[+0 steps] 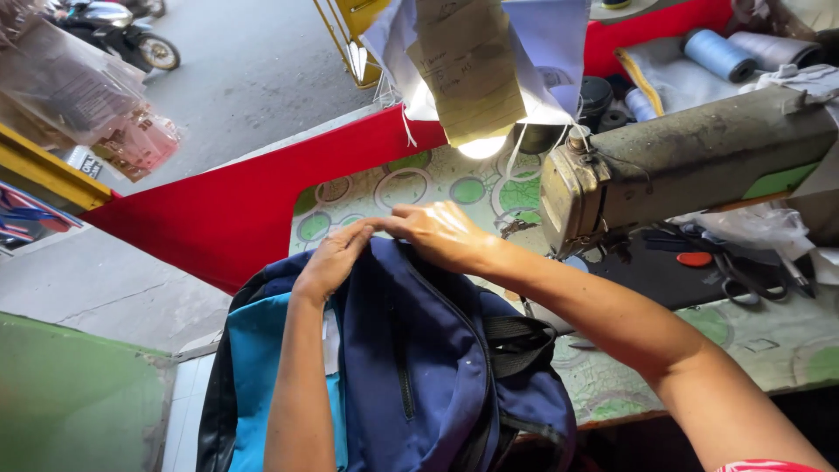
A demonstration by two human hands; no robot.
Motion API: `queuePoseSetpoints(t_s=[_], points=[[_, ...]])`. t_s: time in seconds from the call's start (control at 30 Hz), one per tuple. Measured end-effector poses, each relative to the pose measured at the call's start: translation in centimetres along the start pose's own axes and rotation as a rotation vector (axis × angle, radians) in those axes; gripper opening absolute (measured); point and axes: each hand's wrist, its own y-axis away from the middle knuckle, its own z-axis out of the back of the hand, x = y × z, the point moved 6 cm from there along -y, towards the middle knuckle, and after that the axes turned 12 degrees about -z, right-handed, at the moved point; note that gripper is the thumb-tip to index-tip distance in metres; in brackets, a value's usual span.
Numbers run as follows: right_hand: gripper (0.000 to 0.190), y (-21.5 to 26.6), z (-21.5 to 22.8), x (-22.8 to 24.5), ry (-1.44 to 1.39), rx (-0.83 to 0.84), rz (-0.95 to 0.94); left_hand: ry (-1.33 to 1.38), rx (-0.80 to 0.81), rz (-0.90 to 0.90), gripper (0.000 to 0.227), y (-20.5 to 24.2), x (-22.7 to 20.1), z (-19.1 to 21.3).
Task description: The person uses a sewing machine to stitch pieces of a blue and black backpack together, manipulating the fabric and using small shears to trim excess thread. They fold and align the fabric under the needle, operate the machine, and subsequently unzip and zip various compartments to check the construction.
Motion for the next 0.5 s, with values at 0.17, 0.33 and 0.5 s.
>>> queuePoseSetpoints(t_s=[0.17, 0.33, 0.5], points=[[0.007, -1.4, -2.9, -2.2, 0.154, -0.115, 0.098, 0.276, 0.152, -0.123, 0.025, 0.3, -1.8, -0.7], [0.014, -1.6, -3.1, -3.7, 0.225, -0.139, 0.090, 0.206, 0.012, -0.147, 0.018, -1.2, 1.3, -0.5], [0.008, 0.9, -0.2, -1.5, 0.367, -0.194, 0.210, -0.033, -0.145, -0.062, 0.012, -2.1, 5.1, 2.2]])
